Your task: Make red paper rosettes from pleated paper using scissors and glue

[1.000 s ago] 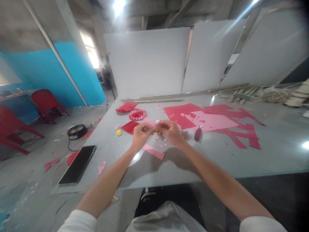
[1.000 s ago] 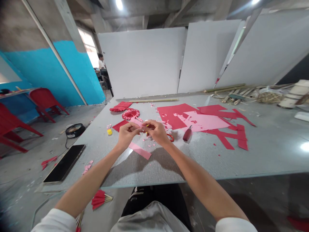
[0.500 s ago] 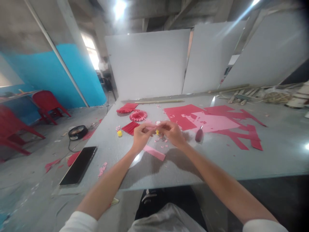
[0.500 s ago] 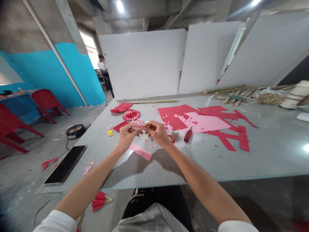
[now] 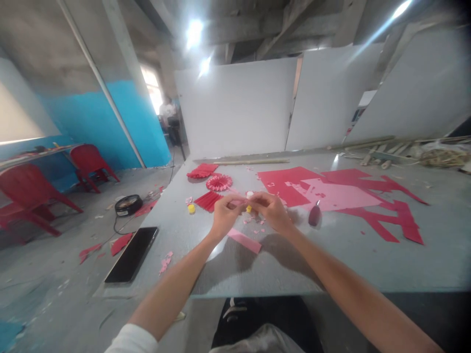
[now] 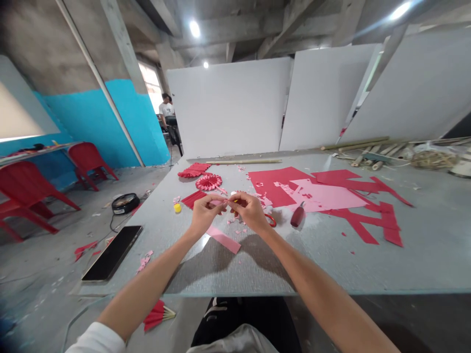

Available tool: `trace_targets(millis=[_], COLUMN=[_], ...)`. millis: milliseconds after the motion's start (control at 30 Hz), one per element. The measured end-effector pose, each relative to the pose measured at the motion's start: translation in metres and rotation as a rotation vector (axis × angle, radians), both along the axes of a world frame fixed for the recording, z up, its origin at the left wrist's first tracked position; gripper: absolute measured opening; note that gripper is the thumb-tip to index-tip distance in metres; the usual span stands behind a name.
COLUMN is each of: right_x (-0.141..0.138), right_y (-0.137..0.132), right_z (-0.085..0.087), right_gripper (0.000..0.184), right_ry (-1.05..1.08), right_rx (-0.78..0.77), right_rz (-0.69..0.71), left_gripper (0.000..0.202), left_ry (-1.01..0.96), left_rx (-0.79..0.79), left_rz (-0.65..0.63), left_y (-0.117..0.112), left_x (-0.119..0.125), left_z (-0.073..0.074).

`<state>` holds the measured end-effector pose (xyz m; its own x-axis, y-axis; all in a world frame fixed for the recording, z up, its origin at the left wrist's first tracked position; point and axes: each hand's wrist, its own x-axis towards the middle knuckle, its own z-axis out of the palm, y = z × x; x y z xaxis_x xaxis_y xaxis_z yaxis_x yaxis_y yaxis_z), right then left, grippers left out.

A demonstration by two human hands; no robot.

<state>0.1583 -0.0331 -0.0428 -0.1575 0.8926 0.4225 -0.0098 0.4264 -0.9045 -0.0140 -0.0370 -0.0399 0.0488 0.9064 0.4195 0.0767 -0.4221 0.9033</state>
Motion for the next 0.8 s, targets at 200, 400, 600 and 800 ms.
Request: trace_targets(millis=[200,400,600,800], right_x=[-0.0032,-0.0044,-0.0029,-0.0022], right_y=[-0.0007,-0.0029,-0.0011,0.0003], right_z=[-0.0017,-0.0006,-0.0046,-0.0067], right_gripper=[0.031,0.034,0.032,0.03], right_ry=[0.029,0.031,-0.031,-0.074], right_rx=[-0.009,-0.02,0.004,0.01], right_rz=[-0.017,-0.046,-0.057,-0.058], left_gripper=[0.026,0.039,0.02,0.015], left_ry=[-0.028,-0.034,0.004,-0.004], left_rx=[-0.012,-0.033,-0.004,0.007], left_rz=[-0.01,-0.013,-0.034,-0.02], left_y=[0.0001,0.0004,0.0013,0.0015], left_x=[0.0001,0.0011,0.0001,-0.0009], left_z=[-0.0008,-0.0005,0.0014,0.0018])
